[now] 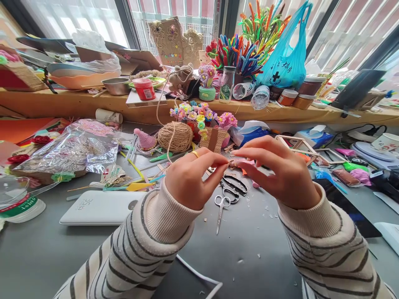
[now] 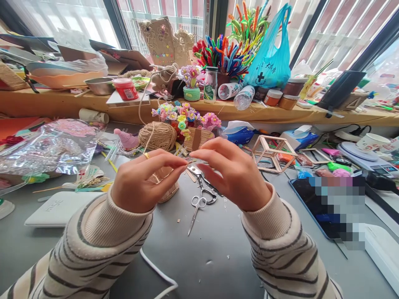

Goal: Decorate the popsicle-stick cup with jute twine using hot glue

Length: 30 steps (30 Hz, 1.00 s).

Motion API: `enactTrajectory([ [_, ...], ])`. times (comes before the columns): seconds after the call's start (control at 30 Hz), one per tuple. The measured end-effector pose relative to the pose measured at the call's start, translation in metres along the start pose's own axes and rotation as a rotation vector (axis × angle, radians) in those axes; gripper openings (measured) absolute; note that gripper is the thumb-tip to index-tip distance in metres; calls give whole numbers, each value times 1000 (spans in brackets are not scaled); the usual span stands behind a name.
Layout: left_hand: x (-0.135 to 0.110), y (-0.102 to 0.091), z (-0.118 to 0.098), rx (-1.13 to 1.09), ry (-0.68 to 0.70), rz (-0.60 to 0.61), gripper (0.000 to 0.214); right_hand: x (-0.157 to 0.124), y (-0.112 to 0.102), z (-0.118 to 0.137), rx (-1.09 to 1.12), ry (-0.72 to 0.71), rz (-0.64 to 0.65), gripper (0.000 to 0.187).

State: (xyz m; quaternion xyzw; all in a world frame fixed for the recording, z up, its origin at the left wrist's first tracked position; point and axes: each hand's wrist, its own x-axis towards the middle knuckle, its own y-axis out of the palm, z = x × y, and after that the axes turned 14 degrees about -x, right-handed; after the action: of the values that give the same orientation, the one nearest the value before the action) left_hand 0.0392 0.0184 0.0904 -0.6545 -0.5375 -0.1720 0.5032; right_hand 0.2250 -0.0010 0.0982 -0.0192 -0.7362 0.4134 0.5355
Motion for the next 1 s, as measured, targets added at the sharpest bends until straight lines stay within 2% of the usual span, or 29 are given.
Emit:
enactTrajectory([
  [0.1, 0, 0, 0, 5, 3, 5, 10, -1, 2, 7, -58, -57, -20, 18],
  [0.47, 0, -1, -1, -42, -70, 17, 10, -2, 6, 12, -112, -35, -74, 15],
  [0.7, 1, -1, 3, -86, -112, 9, 10, -1, 16, 19, -84, 118, -108, 12],
  [1.0, -2, 8, 9, -150, -130, -61, 8, -1, 28, 33, 130, 427, -178, 9],
])
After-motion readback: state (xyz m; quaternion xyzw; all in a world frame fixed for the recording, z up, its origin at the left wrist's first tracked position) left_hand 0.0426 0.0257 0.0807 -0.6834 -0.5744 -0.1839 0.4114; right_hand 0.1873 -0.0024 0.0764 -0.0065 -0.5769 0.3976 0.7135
